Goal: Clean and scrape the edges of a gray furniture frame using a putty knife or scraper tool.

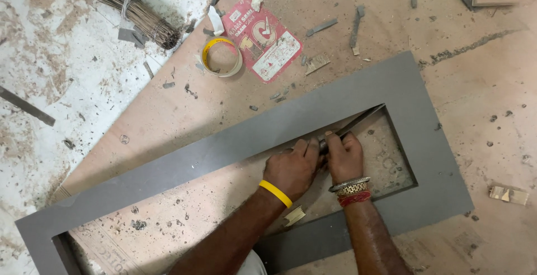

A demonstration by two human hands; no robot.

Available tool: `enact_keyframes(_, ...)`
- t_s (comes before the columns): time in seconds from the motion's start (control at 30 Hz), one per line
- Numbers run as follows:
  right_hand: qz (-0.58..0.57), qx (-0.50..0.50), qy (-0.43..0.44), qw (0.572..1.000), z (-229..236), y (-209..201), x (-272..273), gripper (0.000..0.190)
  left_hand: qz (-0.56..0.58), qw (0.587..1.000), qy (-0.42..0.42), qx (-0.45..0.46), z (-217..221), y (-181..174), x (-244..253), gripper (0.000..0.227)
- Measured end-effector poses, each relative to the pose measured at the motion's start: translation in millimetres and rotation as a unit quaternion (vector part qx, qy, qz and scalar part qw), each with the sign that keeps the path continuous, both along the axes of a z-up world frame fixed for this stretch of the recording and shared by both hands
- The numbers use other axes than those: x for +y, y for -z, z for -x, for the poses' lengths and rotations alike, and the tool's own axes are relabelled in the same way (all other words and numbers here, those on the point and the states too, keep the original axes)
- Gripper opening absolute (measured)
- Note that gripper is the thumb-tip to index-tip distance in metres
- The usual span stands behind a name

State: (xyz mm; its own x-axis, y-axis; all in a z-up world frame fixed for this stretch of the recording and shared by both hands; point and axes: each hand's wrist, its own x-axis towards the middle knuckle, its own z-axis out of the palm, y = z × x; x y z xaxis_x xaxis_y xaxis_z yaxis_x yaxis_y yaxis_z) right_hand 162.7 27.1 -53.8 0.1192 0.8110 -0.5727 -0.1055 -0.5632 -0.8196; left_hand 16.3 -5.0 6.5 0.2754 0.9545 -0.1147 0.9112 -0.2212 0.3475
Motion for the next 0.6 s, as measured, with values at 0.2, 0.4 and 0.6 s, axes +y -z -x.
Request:
enact_keyframes(0.2, -0.021, -0.06, 0.047, 0.997, 7, 19, -11, 0.029, 0.041, 0.998, 0.044, -0.024, 16, 2, 10, 0.045)
enact_keyframes(0.4, -0.062, -0.064, -0.022, 0.996, -8, -20, -24, 0.019, 0.056, 0.996, 0.04, -0.063, 1, -26, -18, 0.045)
enact_keyframes(0.6, 0.051, -0.15, -0.113, 0.981, -51, -79, -33, 0.023, -0.096, 0.991, -0.033, -0.09, 39, -17, 1, 0.042)
